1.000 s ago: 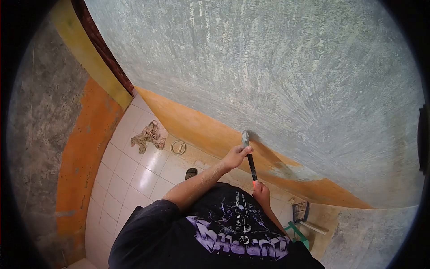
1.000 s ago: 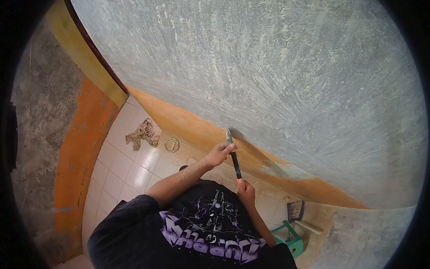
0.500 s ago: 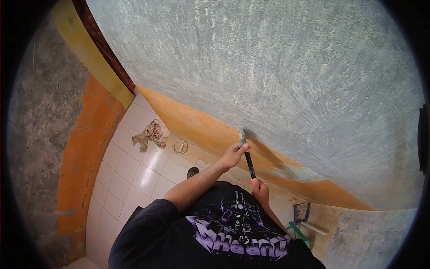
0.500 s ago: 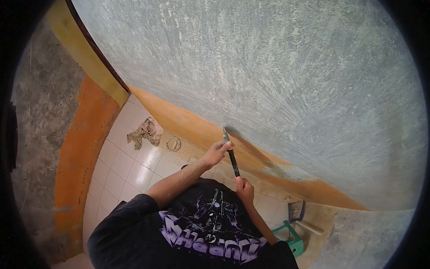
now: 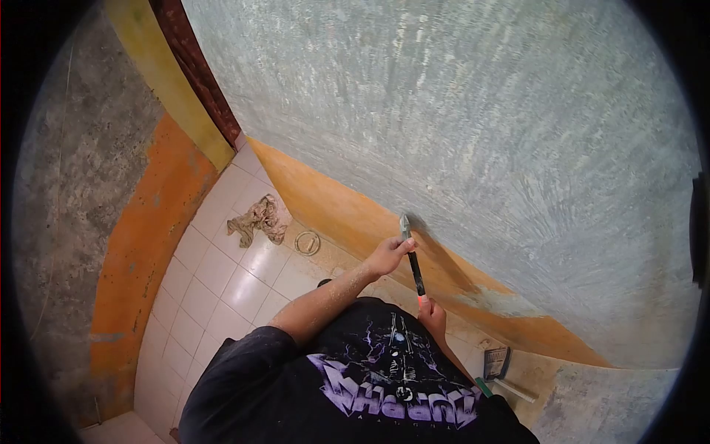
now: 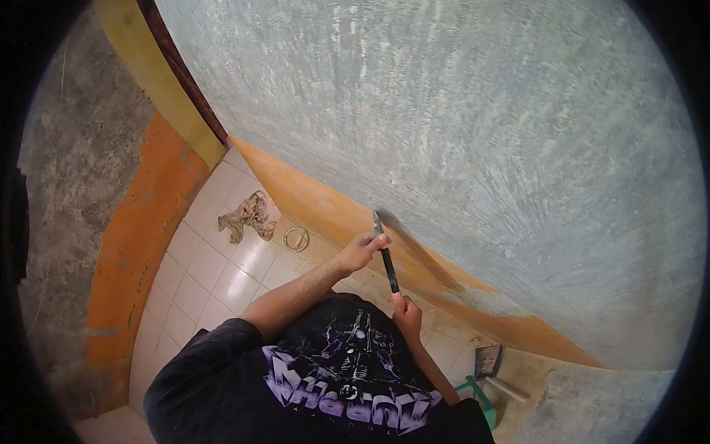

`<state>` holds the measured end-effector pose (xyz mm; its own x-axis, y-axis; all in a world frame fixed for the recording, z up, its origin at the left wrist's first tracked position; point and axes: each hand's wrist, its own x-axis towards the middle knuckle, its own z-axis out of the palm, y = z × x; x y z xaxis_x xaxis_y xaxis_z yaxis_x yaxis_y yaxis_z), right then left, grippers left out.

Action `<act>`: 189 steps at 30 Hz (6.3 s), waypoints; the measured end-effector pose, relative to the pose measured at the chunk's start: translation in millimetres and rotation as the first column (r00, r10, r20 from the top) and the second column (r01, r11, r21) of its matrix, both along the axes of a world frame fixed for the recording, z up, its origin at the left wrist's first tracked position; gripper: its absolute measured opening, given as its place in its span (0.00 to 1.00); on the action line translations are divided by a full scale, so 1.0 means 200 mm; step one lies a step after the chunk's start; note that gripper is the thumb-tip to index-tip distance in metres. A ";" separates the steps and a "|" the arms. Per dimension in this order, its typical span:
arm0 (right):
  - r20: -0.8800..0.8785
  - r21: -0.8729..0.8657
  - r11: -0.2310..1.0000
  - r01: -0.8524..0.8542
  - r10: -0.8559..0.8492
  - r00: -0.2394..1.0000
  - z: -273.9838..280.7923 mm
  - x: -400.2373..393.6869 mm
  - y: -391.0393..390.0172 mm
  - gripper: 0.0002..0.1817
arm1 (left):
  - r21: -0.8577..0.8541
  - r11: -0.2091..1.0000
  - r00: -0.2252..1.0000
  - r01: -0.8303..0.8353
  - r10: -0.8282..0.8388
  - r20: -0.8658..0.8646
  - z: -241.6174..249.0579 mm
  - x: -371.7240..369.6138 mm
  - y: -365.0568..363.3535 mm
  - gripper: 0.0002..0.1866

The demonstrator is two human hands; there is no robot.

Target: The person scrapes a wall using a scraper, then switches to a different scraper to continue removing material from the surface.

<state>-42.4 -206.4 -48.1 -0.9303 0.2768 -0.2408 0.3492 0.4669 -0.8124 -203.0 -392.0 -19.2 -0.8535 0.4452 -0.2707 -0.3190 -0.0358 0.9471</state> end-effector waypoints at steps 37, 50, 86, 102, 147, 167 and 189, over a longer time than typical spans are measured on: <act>0.145 -0.359 0.921 0.153 -0.107 0.984 -0.07 -0.25 -0.81 0.26 | -0.109 0.980 0.984 0.165 -0.156 0.089 -0.01 -0.38 -0.71 0.29; 0.113 -0.349 0.891 0.290 -0.268 0.957 -0.01 -0.01 -0.74 0.26 | -0.070 0.848 0.851 0.525 -0.522 0.057 0.04 -0.37 -0.50 0.25; 0.136 -0.176 0.952 0.250 -0.228 0.964 0.15 -0.03 -0.44 0.25 | -0.001 0.873 0.868 0.488 -0.486 0.098 0.01 -0.32 -0.34 0.22; 0.141 -0.262 0.926 0.271 -0.241 0.960 0.04 -0.07 -0.56 0.26 | -0.003 0.879 0.871 0.477 -0.473 0.137 -0.01 -0.35 -0.47 0.23; 0.020 -0.203 0.979 0.003 0.001 1.000 0.04 -0.24 -0.70 0.19 | 0.074 0.997 0.992 0.022 -0.031 0.122 0.00 -0.25 -0.63 0.24; -0.040 0.039 0.999 -0.018 0.019 0.999 0.00 -0.39 -0.90 0.20 | 0.045 0.988 0.986 -0.147 0.150 -0.067 -0.07 -0.37 -0.82 0.15; 0.031 -0.268 0.961 0.075 -0.069 0.997 -0.12 -0.56 -1.39 0.23 | -0.075 0.979 0.979 0.190 -0.184 0.083 -0.01 -0.69 -1.34 0.24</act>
